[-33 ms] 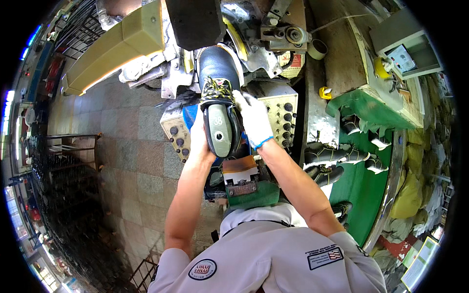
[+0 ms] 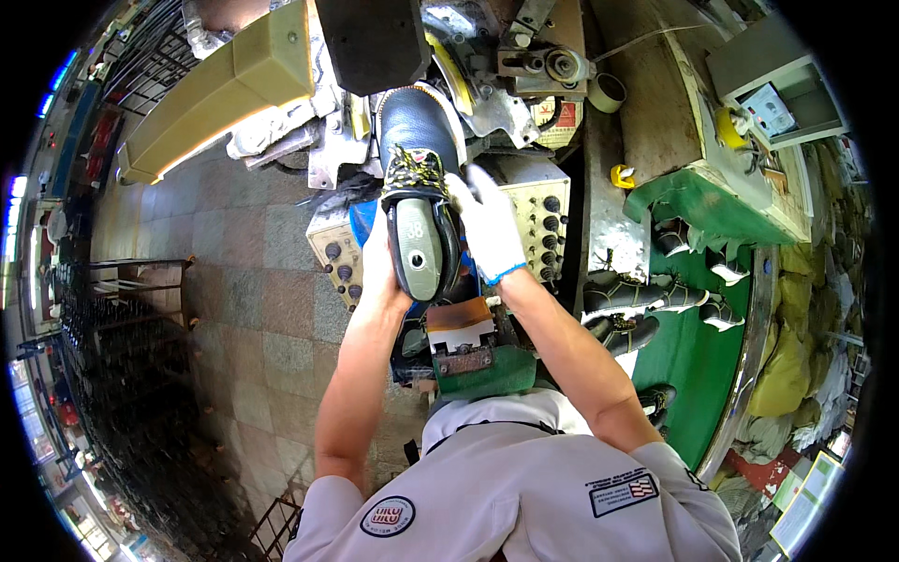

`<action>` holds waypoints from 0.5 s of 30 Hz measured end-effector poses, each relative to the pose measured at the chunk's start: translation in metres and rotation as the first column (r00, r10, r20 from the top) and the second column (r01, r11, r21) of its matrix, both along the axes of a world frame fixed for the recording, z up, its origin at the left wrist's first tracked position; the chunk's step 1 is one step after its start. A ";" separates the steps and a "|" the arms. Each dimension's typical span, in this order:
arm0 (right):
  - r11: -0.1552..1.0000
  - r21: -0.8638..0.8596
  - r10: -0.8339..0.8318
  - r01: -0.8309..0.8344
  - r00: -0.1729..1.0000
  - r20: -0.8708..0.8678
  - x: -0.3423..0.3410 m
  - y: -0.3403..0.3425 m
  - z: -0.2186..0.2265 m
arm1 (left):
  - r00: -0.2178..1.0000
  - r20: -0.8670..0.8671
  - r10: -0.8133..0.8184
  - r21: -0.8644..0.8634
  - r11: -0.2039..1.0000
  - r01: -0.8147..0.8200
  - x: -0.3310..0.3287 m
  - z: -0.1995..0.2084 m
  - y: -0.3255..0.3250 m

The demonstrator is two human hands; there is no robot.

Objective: The person takes a shoe from a conveyor belt, positions it on the support of a lasting machine, operates the machine to secure the upper material to the sole, and places the shoe back onto the belt.

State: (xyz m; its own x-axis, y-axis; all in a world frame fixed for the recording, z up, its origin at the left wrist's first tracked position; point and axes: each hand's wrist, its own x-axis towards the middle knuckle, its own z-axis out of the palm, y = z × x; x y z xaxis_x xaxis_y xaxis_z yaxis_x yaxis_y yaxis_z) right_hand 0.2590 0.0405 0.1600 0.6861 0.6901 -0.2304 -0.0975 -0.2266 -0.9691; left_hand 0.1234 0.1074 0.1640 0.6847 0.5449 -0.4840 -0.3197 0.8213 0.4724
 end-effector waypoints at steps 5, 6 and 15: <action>0.997 0.042 0.043 -0.058 0.957 0.288 0.009 0.001 -0.022 | 0.994 0.071 -0.081 -0.045 0.995 0.085 0.003 0.006 0.000; 0.994 0.057 0.070 -0.089 0.961 0.266 0.010 0.006 -0.022 | 0.995 0.057 -0.084 -0.030 0.996 0.085 0.002 0.005 0.000; 0.979 0.190 -0.052 0.078 0.989 -0.139 0.005 0.011 -0.023 | 0.994 0.002 0.113 0.103 0.988 -0.113 0.018 -0.026 -0.011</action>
